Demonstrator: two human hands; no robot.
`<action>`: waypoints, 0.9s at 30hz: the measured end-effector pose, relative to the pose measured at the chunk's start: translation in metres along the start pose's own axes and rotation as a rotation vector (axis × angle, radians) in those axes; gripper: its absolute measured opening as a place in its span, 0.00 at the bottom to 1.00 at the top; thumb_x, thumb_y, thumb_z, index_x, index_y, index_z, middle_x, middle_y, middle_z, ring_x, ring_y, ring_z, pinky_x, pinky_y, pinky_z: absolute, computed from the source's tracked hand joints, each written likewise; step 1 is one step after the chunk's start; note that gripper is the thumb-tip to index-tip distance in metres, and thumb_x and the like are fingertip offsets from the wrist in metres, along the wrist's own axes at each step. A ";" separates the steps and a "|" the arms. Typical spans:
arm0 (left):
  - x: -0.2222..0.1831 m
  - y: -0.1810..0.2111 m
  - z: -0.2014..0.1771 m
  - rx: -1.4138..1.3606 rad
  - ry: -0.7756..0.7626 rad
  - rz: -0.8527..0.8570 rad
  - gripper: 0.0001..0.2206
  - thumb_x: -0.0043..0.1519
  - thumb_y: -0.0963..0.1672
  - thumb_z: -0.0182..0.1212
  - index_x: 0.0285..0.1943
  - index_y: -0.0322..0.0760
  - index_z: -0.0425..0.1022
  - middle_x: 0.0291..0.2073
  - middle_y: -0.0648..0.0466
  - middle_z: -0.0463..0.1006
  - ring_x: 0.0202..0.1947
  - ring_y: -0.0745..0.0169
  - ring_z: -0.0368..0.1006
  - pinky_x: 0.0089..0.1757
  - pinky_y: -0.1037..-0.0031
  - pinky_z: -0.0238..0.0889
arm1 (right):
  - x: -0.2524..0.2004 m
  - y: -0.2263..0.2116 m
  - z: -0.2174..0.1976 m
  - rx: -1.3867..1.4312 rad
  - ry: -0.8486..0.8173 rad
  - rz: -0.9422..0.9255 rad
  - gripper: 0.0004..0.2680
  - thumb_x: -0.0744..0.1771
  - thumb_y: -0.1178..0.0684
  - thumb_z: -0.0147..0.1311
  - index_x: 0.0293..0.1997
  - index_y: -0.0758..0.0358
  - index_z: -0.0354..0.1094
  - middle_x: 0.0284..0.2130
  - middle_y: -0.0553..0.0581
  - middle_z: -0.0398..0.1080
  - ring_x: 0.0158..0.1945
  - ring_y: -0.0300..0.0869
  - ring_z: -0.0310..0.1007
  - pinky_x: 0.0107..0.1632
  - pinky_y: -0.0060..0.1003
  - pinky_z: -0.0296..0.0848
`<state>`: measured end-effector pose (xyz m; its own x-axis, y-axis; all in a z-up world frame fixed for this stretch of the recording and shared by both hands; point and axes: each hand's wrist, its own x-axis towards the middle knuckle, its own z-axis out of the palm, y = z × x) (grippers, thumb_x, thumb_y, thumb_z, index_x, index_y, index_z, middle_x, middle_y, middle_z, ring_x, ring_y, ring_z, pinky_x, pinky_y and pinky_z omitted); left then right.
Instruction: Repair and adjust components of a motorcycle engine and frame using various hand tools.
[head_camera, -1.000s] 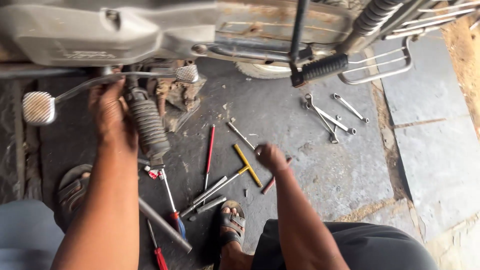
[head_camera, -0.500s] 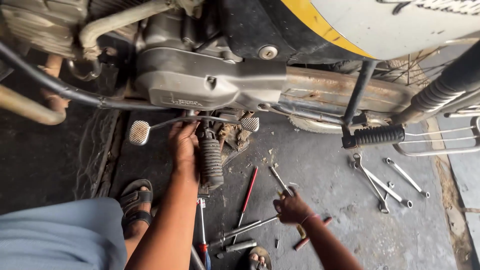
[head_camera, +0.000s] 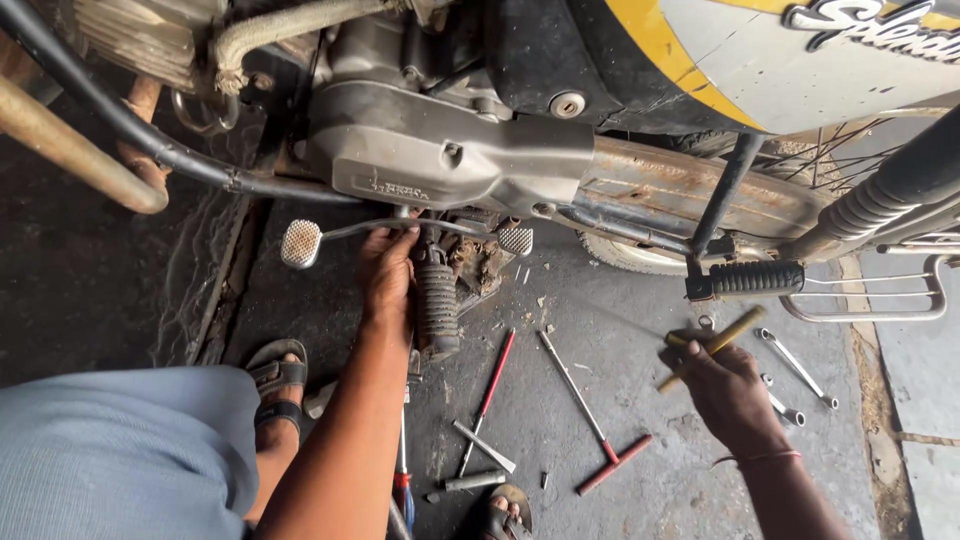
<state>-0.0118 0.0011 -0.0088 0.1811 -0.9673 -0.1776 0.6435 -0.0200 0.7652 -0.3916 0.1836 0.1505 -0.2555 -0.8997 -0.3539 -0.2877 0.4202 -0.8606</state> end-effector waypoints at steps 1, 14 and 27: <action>-0.003 0.001 0.001 -0.085 -0.021 -0.013 0.09 0.62 0.38 0.65 0.51 0.35 0.80 0.43 0.52 0.84 0.35 0.70 0.76 0.34 0.82 0.68 | 0.000 0.000 0.005 0.223 0.044 -0.009 0.12 0.70 0.55 0.47 0.54 0.74 0.70 0.43 0.67 0.76 0.49 0.47 0.77 0.55 0.38 0.74; -0.010 0.021 0.015 -0.186 -0.049 -0.052 0.06 0.62 0.38 0.66 0.47 0.31 0.79 0.38 0.48 0.83 0.33 0.59 0.79 0.33 0.67 0.77 | 0.059 -0.004 0.072 0.378 -0.023 -0.429 0.07 0.71 0.59 0.52 0.52 0.72 0.70 0.45 0.64 0.75 0.50 0.44 0.74 0.56 0.37 0.70; -0.003 0.014 0.013 -0.133 0.083 -0.099 0.07 0.59 0.37 0.70 0.43 0.32 0.79 0.38 0.47 0.84 0.35 0.60 0.79 0.37 0.70 0.76 | 0.076 -0.008 0.077 0.470 -0.091 -0.452 0.08 0.71 0.58 0.54 0.53 0.71 0.72 0.47 0.61 0.76 0.55 0.44 0.73 0.64 0.40 0.68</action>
<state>-0.0131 0.0006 0.0109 0.1687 -0.9380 -0.3028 0.7532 -0.0755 0.6534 -0.3375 0.1023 0.1026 -0.1189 -0.9906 0.0680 0.0903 -0.0790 -0.9928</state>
